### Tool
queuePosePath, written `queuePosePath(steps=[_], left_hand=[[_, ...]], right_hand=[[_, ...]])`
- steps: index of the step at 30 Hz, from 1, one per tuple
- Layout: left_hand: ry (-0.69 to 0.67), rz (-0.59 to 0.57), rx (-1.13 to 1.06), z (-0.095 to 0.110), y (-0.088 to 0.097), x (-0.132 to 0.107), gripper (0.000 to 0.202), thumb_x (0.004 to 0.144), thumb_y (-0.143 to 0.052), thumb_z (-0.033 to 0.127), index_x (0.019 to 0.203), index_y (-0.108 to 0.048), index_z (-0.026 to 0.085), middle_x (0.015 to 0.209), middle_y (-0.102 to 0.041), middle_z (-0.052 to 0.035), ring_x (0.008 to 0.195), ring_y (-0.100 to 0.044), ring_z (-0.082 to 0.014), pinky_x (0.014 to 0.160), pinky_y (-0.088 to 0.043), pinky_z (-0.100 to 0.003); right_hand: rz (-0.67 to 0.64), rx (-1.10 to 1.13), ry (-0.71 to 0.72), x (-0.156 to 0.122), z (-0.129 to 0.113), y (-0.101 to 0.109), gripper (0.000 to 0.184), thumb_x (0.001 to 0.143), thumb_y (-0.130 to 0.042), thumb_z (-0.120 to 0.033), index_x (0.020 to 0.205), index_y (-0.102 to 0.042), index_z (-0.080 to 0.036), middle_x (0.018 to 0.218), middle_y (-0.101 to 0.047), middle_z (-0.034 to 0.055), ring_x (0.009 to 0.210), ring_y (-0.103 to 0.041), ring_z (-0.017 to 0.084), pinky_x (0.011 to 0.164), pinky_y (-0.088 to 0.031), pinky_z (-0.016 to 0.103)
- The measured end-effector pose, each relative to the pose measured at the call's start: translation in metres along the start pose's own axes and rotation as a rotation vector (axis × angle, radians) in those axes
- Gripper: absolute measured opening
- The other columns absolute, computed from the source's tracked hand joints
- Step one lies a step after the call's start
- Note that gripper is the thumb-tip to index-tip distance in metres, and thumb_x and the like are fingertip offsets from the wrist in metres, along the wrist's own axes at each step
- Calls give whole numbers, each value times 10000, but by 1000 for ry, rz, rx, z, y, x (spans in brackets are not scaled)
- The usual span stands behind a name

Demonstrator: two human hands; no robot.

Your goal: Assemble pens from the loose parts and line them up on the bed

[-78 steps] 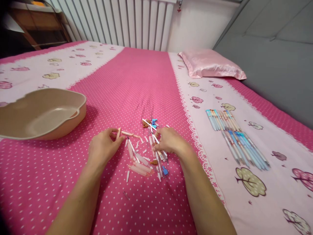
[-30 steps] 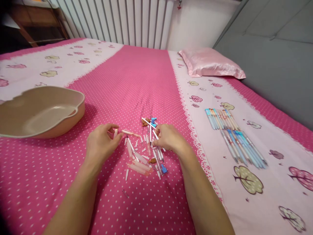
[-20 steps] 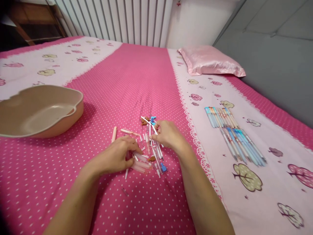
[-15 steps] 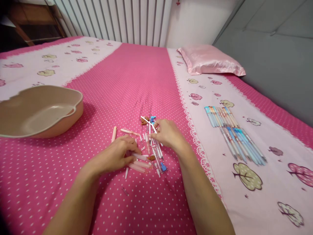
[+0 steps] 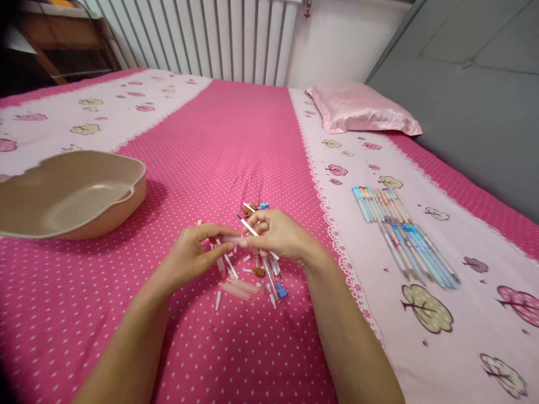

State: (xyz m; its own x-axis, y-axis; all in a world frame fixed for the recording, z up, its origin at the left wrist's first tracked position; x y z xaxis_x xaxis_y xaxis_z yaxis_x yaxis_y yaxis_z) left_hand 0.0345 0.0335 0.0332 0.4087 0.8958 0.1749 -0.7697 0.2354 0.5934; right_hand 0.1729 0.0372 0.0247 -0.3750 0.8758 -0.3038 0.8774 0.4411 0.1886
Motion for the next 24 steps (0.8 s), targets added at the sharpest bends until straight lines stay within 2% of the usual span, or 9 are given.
queuePosePath(steps=[5,9,14,17,19,21,24], left_hand=[[26,-41,-22,-1,-6,-2,206,857,-557,341,933,-672,187,877,-727,-34,806,-652,-186,749,-467,-303],[29,-107,-37,-3,-13,-3,225,896,-478,323,966,-630,172,886,-710,-53,801,-647,-189,715,-474,-297],[50,-93,-9,-7,-12,-3,209,905,-451,309,987,-595,181,900,-703,-54,849,-643,-205,745,-476,-316],[55,-32,61,-10,-7,-2,203,908,-436,305,981,-585,188,939,-695,-55,864,-637,-210,763,-469,-331],[83,50,129,-14,-1,-2,199,907,-429,292,971,-584,184,945,-690,-63,864,-633,-220,764,-464,-343],[115,146,199,-18,7,-2,194,901,-430,270,970,-585,176,944,-686,-74,875,-629,-233,769,-461,-352],[134,246,245,-22,14,-2,197,892,-436,246,983,-592,168,964,-681,-84,910,-623,-238,795,-460,-358]], right_hand=[[75,34,54,3,-2,4,253,723,-729,-352,799,-571,-169,639,-626,-11,409,-490,47,388,-370,164],[107,36,98,5,-5,4,266,851,-578,-401,780,-591,-145,712,-682,38,358,-448,23,362,-330,161],[220,54,166,3,-10,14,240,900,-499,-328,895,-652,-143,710,-650,11,388,-414,29,369,-297,176],[218,-79,223,-2,-16,19,253,890,-514,-314,993,-698,-175,766,-667,17,486,-497,64,459,-386,204],[218,-186,286,-6,-22,22,247,870,-547,-305,1026,-712,-208,891,-707,39,686,-612,125,626,-477,257],[236,-271,343,-9,-26,25,244,851,-577,-292,1043,-716,-232,1010,-714,50,884,-640,180,788,-485,322],[270,-425,370,-11,-27,26,243,841,-596,-280,1048,-720,-244,988,-724,46,880,-647,191,802,-471,331]])
Point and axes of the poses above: each hand's wrist, its own x-axis towards the middle knuckle, its own y-axis out of the back of the hand, z = x × y, the point moved 7 cm from there along x, towards the middle knuckle
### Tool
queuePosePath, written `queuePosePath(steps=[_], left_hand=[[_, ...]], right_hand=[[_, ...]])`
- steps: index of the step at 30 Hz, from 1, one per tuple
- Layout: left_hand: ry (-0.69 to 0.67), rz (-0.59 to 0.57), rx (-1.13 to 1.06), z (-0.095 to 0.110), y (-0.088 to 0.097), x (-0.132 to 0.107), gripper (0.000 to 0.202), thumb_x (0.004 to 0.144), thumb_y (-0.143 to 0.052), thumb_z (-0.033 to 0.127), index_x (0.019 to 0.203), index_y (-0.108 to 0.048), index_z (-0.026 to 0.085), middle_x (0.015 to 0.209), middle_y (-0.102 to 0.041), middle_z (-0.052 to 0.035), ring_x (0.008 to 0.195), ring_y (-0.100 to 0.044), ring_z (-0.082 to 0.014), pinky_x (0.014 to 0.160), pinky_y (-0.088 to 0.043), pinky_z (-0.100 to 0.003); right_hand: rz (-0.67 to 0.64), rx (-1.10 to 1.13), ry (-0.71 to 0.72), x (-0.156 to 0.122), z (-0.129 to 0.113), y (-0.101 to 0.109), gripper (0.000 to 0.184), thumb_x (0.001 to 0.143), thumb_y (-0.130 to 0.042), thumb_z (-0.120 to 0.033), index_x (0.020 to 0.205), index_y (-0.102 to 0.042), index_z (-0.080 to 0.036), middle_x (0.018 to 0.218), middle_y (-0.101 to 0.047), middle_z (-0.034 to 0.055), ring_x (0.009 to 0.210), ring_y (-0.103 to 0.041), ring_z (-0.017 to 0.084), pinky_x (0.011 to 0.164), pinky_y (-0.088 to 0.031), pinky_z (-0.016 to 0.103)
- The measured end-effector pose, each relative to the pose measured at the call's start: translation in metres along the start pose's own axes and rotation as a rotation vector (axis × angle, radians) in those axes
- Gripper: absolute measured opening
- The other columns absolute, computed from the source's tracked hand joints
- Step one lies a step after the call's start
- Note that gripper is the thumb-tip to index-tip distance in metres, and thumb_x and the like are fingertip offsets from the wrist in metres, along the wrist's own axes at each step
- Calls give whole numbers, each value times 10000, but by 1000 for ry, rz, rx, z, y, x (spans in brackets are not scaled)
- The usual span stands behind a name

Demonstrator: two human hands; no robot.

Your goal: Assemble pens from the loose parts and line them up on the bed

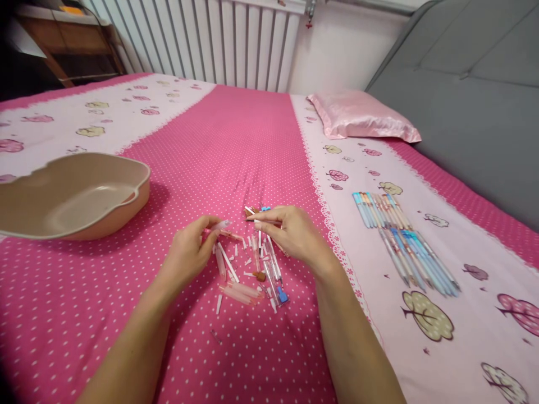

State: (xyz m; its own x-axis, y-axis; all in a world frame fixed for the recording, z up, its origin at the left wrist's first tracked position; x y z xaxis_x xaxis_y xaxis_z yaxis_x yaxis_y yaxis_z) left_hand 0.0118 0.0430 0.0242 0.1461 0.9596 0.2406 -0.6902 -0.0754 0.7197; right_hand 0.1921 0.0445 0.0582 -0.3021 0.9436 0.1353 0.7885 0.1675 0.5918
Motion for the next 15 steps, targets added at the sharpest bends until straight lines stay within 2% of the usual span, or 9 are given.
queuePosePath(steps=[6,15], left_hand=[[-37,27,7,3,3,1,181,871,-463,219,955,-615,168,930,-686,-71,908,-619,-229,813,-459,-349],[-65,15,30,5,1,1,172,857,-485,206,930,-638,178,926,-697,-63,888,-622,-223,805,-463,-342]], right_hand=[[-5,-212,23,0,-6,-7,236,861,-588,-281,1061,-713,-296,866,-725,11,762,-634,160,707,-443,290],[-19,-294,42,1,-10,-10,252,890,-542,-267,1084,-702,-285,969,-726,25,848,-642,177,729,-443,289]])
Point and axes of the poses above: each hand's wrist, its own x-axis towards the middle knuckle, its own y-axis out of the back of the hand, z = x × y, the point moved 7 cm from there along x, towards the middle knuckle
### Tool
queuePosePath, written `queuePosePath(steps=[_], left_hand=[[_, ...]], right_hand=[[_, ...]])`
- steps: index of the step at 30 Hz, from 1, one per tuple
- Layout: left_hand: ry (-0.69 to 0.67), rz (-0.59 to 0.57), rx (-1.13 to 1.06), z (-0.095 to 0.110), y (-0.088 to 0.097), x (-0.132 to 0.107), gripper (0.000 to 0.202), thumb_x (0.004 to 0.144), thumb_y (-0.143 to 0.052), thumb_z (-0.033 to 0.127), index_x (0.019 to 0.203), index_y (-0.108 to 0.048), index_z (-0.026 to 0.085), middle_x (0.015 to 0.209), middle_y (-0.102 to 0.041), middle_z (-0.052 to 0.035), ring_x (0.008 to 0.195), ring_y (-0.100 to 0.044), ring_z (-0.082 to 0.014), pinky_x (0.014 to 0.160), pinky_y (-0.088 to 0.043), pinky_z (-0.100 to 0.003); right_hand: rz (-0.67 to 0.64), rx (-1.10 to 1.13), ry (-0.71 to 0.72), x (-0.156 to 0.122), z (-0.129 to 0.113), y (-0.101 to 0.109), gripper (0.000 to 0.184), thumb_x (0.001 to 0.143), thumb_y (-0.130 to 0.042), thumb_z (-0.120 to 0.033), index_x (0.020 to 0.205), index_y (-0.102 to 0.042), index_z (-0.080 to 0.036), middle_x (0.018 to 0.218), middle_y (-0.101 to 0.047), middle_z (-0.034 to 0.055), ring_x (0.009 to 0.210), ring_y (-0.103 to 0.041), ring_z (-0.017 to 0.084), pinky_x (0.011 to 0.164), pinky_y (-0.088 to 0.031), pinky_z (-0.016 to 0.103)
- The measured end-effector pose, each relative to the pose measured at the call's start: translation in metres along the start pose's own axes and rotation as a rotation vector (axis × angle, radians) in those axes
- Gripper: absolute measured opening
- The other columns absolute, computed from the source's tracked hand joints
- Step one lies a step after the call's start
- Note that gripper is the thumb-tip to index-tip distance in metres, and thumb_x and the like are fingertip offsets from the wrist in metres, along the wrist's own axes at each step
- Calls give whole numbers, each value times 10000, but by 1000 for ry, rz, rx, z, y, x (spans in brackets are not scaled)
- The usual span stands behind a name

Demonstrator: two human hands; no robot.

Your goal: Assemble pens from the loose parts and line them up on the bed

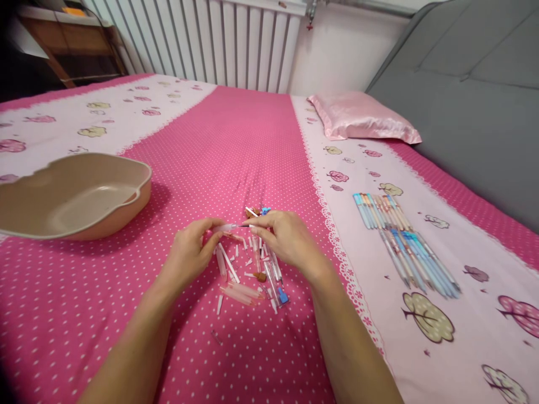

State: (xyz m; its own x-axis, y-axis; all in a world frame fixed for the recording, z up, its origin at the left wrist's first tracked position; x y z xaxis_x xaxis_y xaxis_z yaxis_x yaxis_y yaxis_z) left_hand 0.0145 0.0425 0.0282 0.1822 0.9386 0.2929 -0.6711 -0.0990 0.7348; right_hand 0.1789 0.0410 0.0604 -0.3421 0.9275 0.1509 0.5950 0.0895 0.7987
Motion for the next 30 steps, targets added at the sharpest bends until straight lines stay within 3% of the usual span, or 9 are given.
queuePosePath(steps=[5,9,13,17,18,23,26,30], left_hand=[[-27,-3,6,1,0,-1,186,849,-490,207,938,-650,175,927,-698,-64,881,-618,-216,809,-464,-340],[-47,-20,19,2,-1,-2,193,833,-499,197,930,-664,177,925,-705,-69,876,-616,-225,804,-462,-351],[-50,-51,17,2,-3,-2,195,840,-500,211,941,-664,182,931,-710,-72,881,-619,-229,806,-460,-356],[-46,-93,4,4,-6,-2,194,849,-506,237,949,-662,181,931,-709,-79,871,-617,-232,799,-458,-361],[-45,-98,-1,5,-6,-2,199,855,-501,248,950,-662,178,929,-708,-82,866,-618,-232,795,-458,-361],[-28,-115,-21,5,-7,-3,215,872,-485,264,953,-658,166,916,-702,-87,853,-621,-240,774,-453,-362],[-31,-124,-40,6,-7,-3,197,861,-499,235,966,-654,173,934,-703,-83,864,-623,-239,780,-449,-362],[-41,-121,-76,9,-7,-3,175,851,-522,224,959,-653,182,930,-708,-68,855,-629,-224,782,-451,-350]], right_hand=[[-63,-110,15,0,-3,-6,312,892,-487,-170,1118,-688,-245,960,-717,53,819,-631,189,698,-426,295],[-105,-192,71,-1,-8,-11,430,853,-400,-47,1149,-661,-220,996,-712,55,893,-624,209,777,-409,334],[-23,-183,71,-1,-11,-6,443,841,-406,-35,1180,-610,-235,1052,-709,36,933,-630,214,912,-344,417],[99,-149,81,-2,-15,5,409,804,-497,-30,1151,-589,-226,983,-729,12,968,-644,202,1055,-187,486],[120,-140,95,-2,-16,7,399,799,-510,-31,1141,-591,-221,978,-730,12,963,-649,199,1061,-192,483],[208,-60,191,-4,-22,14,297,817,-520,-87,1072,-631,-193,1049,-700,48,971,-636,193,881,-455,352],[258,-32,263,-7,-28,17,388,786,-474,-42,1111,-614,-201,1108,-670,43,1059,-600,186,938,-456,345],[230,60,297,-8,-35,15,658,674,-437,8,1292,-489,-210,1308,-557,49,1215,-509,203,1043,-403,385]])
Point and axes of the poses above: each hand's wrist, its own x-axis towards the middle knuckle, its own y-axis out of the back of the hand, z = x × y, the point moved 7 cm from there along x, towards the middle knuckle
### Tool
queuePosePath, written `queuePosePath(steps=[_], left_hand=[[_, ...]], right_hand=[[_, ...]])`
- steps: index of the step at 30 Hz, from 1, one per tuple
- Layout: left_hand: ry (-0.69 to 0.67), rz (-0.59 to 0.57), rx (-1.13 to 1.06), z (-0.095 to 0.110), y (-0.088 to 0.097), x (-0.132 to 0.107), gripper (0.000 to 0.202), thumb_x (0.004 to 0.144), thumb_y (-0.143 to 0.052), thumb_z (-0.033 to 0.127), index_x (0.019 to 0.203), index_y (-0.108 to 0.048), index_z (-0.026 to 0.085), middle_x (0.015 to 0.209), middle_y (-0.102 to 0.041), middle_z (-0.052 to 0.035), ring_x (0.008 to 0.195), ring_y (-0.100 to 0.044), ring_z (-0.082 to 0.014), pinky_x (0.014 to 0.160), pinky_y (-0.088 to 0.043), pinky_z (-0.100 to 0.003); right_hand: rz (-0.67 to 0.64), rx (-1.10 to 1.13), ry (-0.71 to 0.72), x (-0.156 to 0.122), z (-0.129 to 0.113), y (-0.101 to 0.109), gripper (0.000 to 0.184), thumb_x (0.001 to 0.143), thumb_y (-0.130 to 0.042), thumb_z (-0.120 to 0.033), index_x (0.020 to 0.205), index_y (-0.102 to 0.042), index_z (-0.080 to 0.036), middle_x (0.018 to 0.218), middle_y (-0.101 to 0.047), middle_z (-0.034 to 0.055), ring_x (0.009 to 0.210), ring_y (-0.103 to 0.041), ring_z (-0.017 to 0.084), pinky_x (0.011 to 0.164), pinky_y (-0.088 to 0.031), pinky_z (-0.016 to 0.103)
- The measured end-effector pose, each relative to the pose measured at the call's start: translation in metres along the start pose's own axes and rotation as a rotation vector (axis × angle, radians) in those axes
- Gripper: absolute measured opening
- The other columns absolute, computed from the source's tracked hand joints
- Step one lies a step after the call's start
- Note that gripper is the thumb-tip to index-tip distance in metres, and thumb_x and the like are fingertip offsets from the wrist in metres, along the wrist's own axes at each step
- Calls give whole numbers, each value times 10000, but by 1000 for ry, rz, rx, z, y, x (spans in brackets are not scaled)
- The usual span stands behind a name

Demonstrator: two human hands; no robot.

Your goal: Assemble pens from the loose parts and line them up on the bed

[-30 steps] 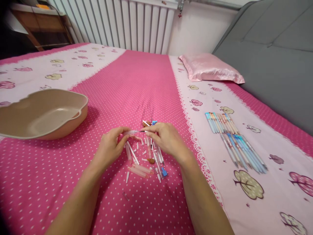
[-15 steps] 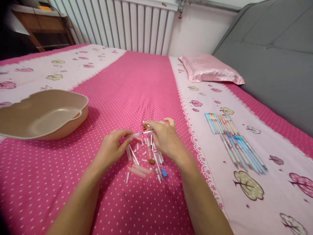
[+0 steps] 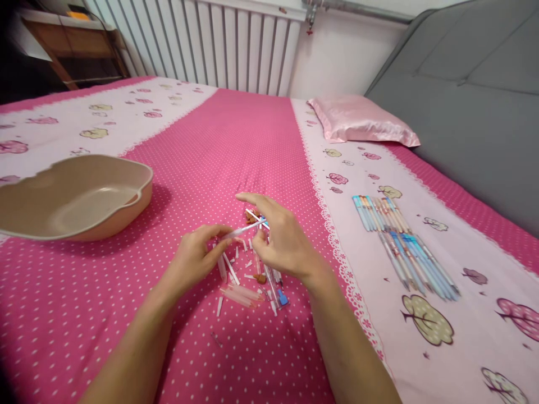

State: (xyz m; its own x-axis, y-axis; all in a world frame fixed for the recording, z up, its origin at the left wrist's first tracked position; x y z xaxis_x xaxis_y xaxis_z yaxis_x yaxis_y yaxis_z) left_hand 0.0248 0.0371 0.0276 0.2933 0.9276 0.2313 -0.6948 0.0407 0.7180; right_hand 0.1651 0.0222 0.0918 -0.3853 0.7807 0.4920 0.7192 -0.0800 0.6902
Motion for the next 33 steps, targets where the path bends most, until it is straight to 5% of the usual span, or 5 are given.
queuePosePath(steps=[11,15,19,26,33], left_hand=[[-35,-34,-158,9,-3,0,205,883,-501,296,963,-662,196,903,-714,-41,808,-637,-188,750,-459,-314],[17,-39,-243,5,-2,0,199,864,-527,320,924,-666,191,863,-718,-34,785,-649,-191,716,-472,-304],[120,-1,-430,-5,-2,0,197,839,-557,315,935,-634,160,912,-716,-77,864,-667,-219,767,-492,-338],[214,61,-792,-12,-5,2,236,802,-597,318,929,-455,179,804,-683,-41,792,-695,-205,743,-517,-341],[202,42,-735,-13,-6,0,182,830,-556,307,908,-439,191,845,-665,-30,807,-690,-190,774,-518,-346]], right_hand=[[-63,315,-3,-3,-14,-11,842,644,-458,-40,1432,-280,-277,1480,-361,20,1348,-361,237,1094,-356,421],[121,321,-82,-3,-5,9,774,703,-486,-106,1421,-279,-307,1461,-390,15,1313,-408,243,1051,-400,431],[384,300,-327,-11,36,33,479,781,-483,-155,1254,-483,-235,1224,-594,82,1101,-585,211,943,-472,389],[-311,-214,-707,-30,85,-5,56,708,-649,-239,734,-645,-190,697,-688,43,641,-628,181,570,-441,277],[-486,-406,-743,-36,96,-19,54,639,-691,-175,652,-651,-210,628,-671,43,592,-614,184,491,-354,253]])
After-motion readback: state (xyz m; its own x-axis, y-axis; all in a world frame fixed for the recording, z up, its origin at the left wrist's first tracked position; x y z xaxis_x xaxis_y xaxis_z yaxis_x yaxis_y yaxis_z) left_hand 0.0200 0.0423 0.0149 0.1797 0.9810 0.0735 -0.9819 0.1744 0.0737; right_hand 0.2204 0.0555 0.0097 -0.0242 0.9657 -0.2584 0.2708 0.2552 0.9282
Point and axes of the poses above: each hand's wrist, its own x-axis towards the middle knuckle, its own y-axis out of the back of the hand, z = x × y, the point moved 7 cm from there along x, towards the middle knuckle
